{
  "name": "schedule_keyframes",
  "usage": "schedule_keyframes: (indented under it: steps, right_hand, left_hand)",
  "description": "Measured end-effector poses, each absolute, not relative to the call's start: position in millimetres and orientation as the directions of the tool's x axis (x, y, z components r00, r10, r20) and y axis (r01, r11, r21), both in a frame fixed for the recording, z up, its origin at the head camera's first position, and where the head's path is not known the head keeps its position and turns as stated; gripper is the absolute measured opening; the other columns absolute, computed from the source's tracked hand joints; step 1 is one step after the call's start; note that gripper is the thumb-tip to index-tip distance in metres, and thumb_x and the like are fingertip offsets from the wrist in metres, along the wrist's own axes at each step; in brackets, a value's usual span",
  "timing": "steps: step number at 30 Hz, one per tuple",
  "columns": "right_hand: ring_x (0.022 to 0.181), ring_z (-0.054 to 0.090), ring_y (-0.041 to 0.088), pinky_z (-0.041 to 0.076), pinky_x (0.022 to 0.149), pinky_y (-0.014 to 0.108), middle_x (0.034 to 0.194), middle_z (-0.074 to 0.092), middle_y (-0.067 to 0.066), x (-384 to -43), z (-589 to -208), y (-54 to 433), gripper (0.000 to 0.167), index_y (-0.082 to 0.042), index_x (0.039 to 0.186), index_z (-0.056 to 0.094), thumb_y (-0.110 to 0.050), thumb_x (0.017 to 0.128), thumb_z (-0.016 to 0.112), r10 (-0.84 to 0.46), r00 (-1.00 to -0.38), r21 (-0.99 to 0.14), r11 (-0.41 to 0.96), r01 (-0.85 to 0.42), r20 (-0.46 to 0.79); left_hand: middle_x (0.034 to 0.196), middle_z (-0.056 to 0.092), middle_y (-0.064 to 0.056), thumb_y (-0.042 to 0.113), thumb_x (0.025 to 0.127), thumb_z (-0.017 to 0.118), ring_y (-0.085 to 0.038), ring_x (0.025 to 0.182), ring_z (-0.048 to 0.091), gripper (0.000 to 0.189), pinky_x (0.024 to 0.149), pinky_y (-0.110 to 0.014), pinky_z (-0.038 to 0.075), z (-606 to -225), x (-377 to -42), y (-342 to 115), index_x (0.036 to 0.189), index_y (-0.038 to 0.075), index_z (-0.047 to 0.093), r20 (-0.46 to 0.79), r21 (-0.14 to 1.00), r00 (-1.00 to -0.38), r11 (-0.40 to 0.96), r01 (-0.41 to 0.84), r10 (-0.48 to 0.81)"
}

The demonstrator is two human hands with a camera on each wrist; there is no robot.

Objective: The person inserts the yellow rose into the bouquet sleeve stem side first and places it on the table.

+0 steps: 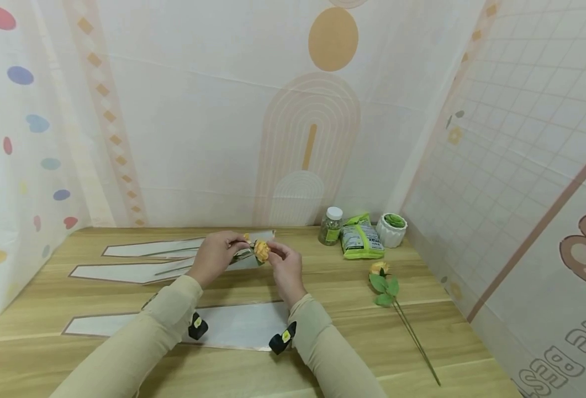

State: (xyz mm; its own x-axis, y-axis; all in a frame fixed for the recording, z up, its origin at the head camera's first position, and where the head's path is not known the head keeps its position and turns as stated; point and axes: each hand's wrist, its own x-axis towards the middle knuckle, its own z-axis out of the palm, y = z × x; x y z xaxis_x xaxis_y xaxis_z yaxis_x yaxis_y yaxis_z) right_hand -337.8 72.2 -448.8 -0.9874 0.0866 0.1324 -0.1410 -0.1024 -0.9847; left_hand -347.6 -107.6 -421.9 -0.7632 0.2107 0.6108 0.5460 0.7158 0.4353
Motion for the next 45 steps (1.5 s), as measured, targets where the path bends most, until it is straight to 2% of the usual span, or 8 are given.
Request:
schedule_keyframes:
  steps: [8,15,18,25,30,35,40,45]
  right_hand:
    - [0.093,0.058,0.016,0.054,0.079,0.033,0.111,0.064,0.012,-334.8,-447.1,72.7,0.023,0.002,0.116,0.070,0.008,0.095,0.062,0.069,-0.991,-0.993,-0.009,-0.120,0.119]
    - [0.098,0.064,0.016,0.055,0.085,0.027,0.113,0.067,0.019,-337.0,-446.9,71.2,0.022,0.012,0.110,0.070,0.015,0.096,0.054,0.076,-0.983,-0.981,-0.082,-0.174,0.168]
    - [0.098,0.066,0.015,0.055,0.088,0.027,0.115,0.068,0.020,-337.5,-446.5,71.2,0.022,0.013,0.110,0.071,0.012,0.097,0.052,0.080,-0.984,-0.976,-0.138,-0.171,0.161]
    - [0.091,0.062,0.010,0.054,0.084,0.027,0.104,0.070,0.009,-318.7,-425.2,70.8,0.019,0.011,0.110,0.070,0.000,0.095,0.067,0.021,-0.988,-0.984,-0.090,-0.157,0.155]
    - [0.089,0.062,0.010,0.055,0.083,0.029,0.104,0.069,0.013,-309.0,-419.3,68.1,0.021,0.016,0.112,0.067,-0.001,0.099,0.063,-0.015,-0.981,-0.979,-0.070,-0.190,0.191]
    - [0.092,0.065,0.013,0.055,0.089,0.034,0.108,0.070,0.020,-302.6,-418.1,64.8,0.029,0.017,0.112,0.067,-0.008,0.105,0.055,-0.026,-0.973,-0.973,-0.002,-0.230,0.230]
    - [0.093,0.058,0.011,0.048,0.089,0.031,0.104,0.068,0.017,-304.0,-418.3,63.5,0.035,0.015,0.111,0.067,-0.015,0.107,0.051,-0.042,-0.972,-0.971,0.055,-0.233,0.231]
    - [0.116,0.058,0.024,0.041,0.104,0.044,0.120,0.066,0.022,-319.7,-436.4,64.0,0.036,0.013,0.120,0.064,-0.017,0.109,0.047,-0.129,-0.967,-0.972,0.053,-0.227,0.219]
  left_hand:
    - [0.093,0.077,-0.002,0.022,0.089,0.076,-0.019,0.084,0.072,0.012,0.075,-0.038,0.057,-422.8,-348.3,-106.9,0.092,0.011,0.079,0.599,0.435,-0.770,0.717,0.544,0.221]
    - [0.091,0.076,-0.002,0.021,0.089,0.076,-0.020,0.083,0.072,0.010,0.075,-0.038,0.057,-420.4,-347.8,-105.4,0.090,0.010,0.079,0.617,0.414,-0.746,0.704,0.578,0.250]
    - [0.091,0.076,-0.002,0.020,0.089,0.076,-0.020,0.082,0.072,0.010,0.075,-0.038,0.057,-420.4,-347.9,-105.5,0.091,0.010,0.079,0.614,0.416,-0.748,0.703,0.576,0.250]
    - [0.090,0.076,-0.002,0.020,0.089,0.076,-0.020,0.084,0.072,0.010,0.076,-0.039,0.057,-421.1,-350.1,-104.8,0.090,0.010,0.078,0.621,0.418,-0.748,0.708,0.569,0.234]
    - [0.089,0.076,-0.002,0.019,0.089,0.078,-0.019,0.082,0.072,0.009,0.075,-0.039,0.057,-421.6,-349.9,-102.7,0.090,0.010,0.078,0.629,0.408,-0.739,0.707,0.577,0.240]
    - [0.087,0.075,-0.002,0.020,0.088,0.078,-0.019,0.080,0.071,0.010,0.074,-0.038,0.057,-420.6,-348.1,-100.7,0.088,0.010,0.078,0.635,0.402,-0.733,0.708,0.581,0.242]
    - [0.088,0.075,-0.002,0.018,0.088,0.078,-0.018,0.081,0.071,0.009,0.074,-0.038,0.056,-420.3,-346.9,-98.6,0.088,0.009,0.078,0.619,0.402,-0.748,0.721,0.565,0.240]
    - [0.090,0.075,-0.002,0.014,0.090,0.077,-0.018,0.081,0.070,0.005,0.075,-0.038,0.056,-420.0,-345.4,-95.9,0.091,0.010,0.078,0.594,0.406,-0.765,0.729,0.552,0.249]
